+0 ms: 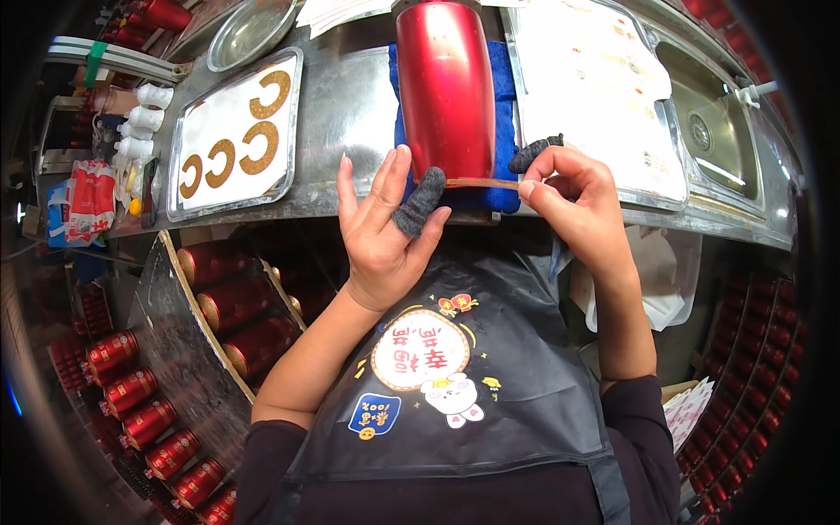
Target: The person picks up red cylindrical bottles, wipes them with a blue cloth, applies a gold circular label to the neck, and places them on a tray. They repeat this process for multiple bottles.
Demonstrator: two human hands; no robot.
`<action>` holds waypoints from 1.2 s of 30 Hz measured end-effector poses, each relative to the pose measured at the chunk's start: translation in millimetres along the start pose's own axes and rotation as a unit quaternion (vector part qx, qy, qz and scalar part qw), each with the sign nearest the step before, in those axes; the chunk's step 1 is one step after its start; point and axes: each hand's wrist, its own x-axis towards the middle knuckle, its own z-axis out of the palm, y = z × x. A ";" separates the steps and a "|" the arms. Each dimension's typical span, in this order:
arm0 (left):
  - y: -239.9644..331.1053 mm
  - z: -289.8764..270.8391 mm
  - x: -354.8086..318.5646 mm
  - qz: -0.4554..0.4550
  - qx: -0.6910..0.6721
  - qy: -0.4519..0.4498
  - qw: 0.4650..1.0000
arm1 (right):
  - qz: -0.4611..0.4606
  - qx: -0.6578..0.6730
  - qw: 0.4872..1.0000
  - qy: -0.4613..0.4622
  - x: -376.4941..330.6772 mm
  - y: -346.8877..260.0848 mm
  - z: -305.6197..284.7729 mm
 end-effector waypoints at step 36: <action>-1.5 5.3 -7.7 -0.021 -0.006 0.012 1.000 | 0.016 0.010 1.000 -0.010 4.5 4.7 2.0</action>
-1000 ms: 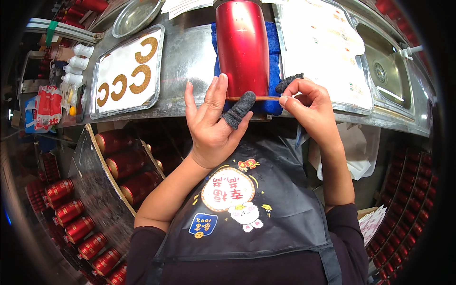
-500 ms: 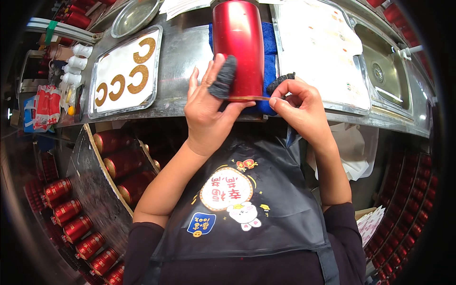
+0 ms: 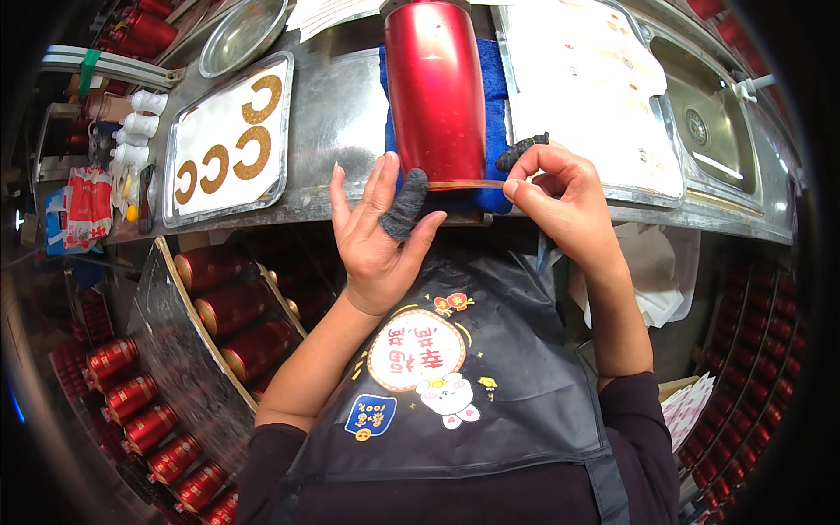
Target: The person picks up red cylindrical bottles, wipes them with a blue cloth, applies a gold circular label to the neck, and places them on a tray. They repeat this process for multiple bottles.
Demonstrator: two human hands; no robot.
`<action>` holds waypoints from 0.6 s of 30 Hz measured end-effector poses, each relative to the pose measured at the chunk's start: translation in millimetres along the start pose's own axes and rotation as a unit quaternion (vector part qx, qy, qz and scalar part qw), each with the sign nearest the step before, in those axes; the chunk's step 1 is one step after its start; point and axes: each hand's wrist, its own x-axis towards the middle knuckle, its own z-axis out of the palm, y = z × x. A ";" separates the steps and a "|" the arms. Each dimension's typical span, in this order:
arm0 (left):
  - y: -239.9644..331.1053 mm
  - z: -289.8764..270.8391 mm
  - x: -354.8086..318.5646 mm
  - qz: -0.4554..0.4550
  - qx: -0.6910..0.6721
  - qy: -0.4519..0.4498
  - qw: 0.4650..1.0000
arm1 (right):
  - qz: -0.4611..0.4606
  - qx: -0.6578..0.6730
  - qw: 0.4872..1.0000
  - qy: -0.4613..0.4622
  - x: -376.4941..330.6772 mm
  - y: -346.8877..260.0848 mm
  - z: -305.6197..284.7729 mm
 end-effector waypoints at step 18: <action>7.0 9.5 42.8 0.030 -0.018 0.029 0.999 | -0.016 -0.075 0.997 0.013 6.6 6.0 11.3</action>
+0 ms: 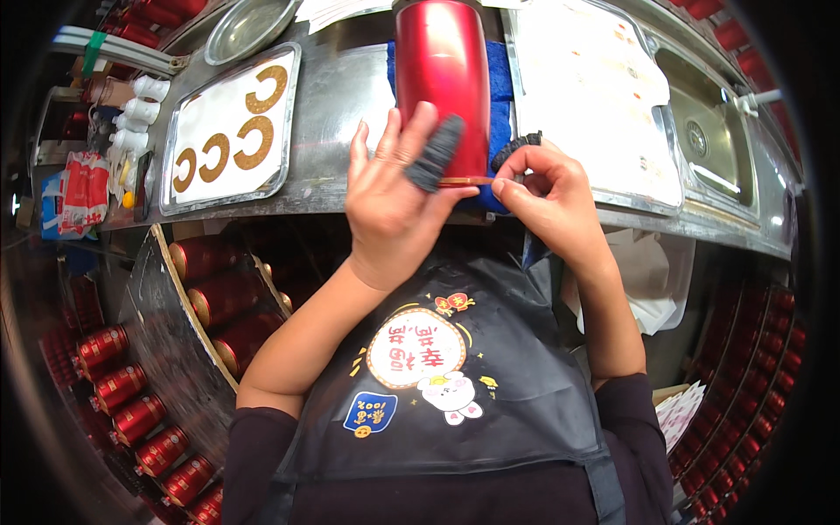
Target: The person picks up red cylindrical bottles, wipes them with a blue cloth, applies a gold circular label to the neck, and places them on a tray. They repeat this process for multiple bottles.
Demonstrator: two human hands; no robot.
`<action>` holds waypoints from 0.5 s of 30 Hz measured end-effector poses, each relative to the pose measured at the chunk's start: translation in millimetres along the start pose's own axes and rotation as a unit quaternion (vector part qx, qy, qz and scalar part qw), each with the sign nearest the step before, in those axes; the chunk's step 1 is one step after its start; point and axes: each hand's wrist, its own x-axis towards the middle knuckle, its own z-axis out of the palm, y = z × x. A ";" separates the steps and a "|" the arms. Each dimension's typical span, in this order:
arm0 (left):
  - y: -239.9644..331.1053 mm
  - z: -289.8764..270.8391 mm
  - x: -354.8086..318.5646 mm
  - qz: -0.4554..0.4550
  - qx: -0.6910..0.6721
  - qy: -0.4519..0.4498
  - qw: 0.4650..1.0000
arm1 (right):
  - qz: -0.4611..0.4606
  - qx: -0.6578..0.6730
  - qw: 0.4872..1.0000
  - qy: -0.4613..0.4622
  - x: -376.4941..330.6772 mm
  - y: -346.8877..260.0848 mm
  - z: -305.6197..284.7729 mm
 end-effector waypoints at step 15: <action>-7.1 -12.9 -47.5 -0.036 0.003 -0.026 0.999 | 0.014 0.077 0.997 -0.018 -6.4 -11.1 -10.5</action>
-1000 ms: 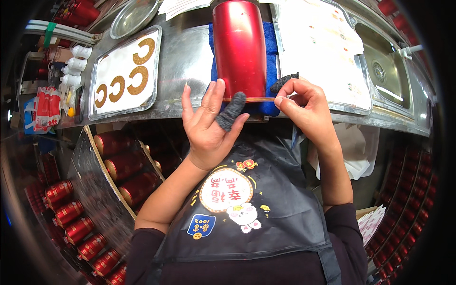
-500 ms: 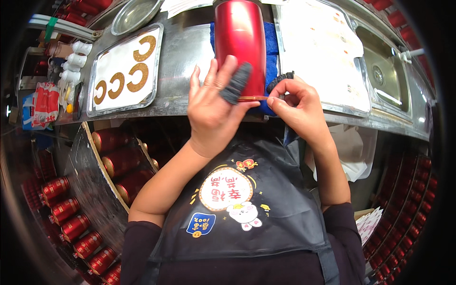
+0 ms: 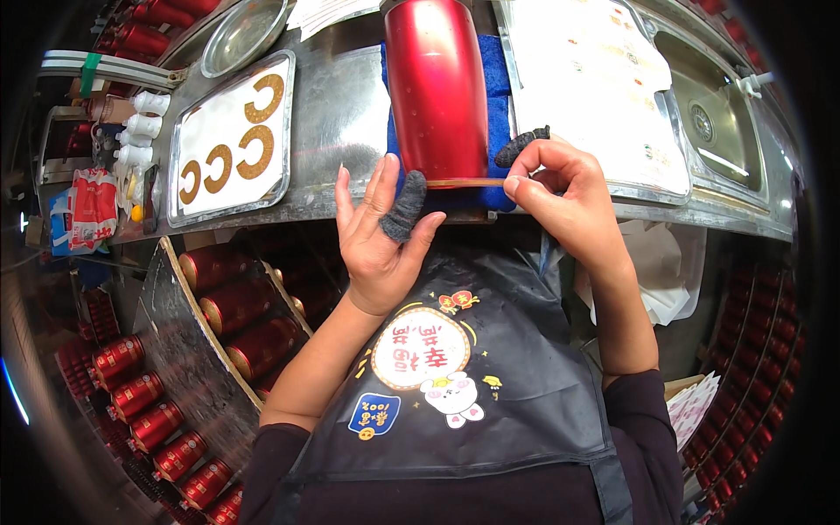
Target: The person picks up red cylindrical bottles, wipes them with a blue cloth, applies a gold circular label to the neck, and places them on a tray. They repeat this process for multiple bottles.
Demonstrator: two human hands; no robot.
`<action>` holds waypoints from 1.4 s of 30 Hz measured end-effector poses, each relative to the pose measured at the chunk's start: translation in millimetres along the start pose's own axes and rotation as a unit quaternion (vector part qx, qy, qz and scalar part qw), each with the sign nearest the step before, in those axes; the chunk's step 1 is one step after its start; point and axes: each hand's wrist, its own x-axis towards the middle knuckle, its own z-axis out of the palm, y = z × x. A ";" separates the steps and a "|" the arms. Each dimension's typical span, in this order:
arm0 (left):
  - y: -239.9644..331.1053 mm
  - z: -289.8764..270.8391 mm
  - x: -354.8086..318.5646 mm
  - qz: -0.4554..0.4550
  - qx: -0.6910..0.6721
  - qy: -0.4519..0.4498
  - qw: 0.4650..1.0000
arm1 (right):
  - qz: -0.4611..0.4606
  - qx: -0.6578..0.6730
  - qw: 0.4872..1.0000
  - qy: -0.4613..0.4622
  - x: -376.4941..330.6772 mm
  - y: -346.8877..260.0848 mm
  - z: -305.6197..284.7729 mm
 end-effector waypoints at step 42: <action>4.2 -2.5 5.2 0.003 0.008 -0.010 1.000 | -0.004 0.039 0.999 0.003 0.6 6.1 3.6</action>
